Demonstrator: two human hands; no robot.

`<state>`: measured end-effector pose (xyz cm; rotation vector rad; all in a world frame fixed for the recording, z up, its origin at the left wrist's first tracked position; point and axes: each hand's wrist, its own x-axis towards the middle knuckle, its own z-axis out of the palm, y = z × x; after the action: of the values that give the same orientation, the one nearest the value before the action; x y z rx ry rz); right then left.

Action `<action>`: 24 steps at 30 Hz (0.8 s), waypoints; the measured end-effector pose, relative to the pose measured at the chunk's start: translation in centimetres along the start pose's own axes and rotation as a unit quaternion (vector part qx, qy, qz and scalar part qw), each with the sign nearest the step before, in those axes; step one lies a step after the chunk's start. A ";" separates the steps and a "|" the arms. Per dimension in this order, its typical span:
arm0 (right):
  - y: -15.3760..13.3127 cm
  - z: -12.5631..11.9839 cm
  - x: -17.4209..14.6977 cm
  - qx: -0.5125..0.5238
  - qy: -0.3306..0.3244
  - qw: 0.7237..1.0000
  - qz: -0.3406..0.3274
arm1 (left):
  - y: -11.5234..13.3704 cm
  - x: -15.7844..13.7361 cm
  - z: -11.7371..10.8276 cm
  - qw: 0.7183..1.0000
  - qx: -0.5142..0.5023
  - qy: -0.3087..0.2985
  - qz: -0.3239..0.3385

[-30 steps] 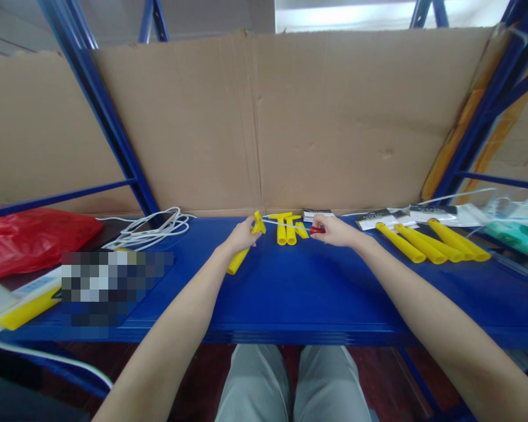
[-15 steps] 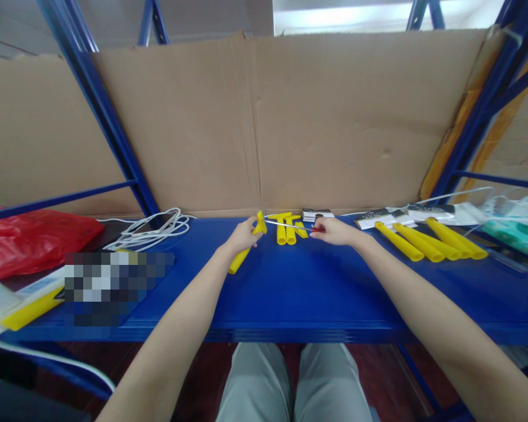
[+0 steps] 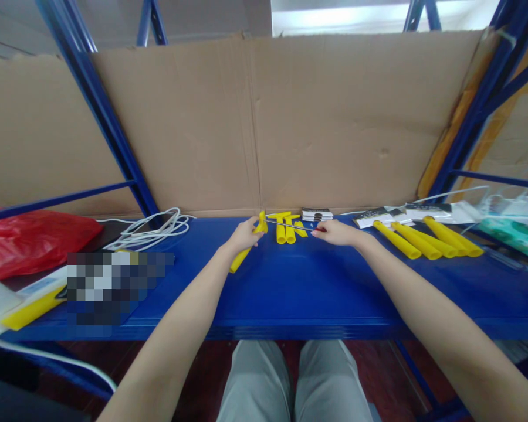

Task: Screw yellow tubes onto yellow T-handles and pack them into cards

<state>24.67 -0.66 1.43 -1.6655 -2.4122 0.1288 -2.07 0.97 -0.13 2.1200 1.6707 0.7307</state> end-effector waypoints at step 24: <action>0.0 0.8 -1.1 0.048 0.056 0.996 0.050 | 0.3 -0.1 0.3 1.000 0.016 0.012 0.010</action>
<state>24.85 -1.66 0.47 -1.7025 -2.2071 0.1602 -1.70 0.85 -0.24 2.1617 1.6871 0.7418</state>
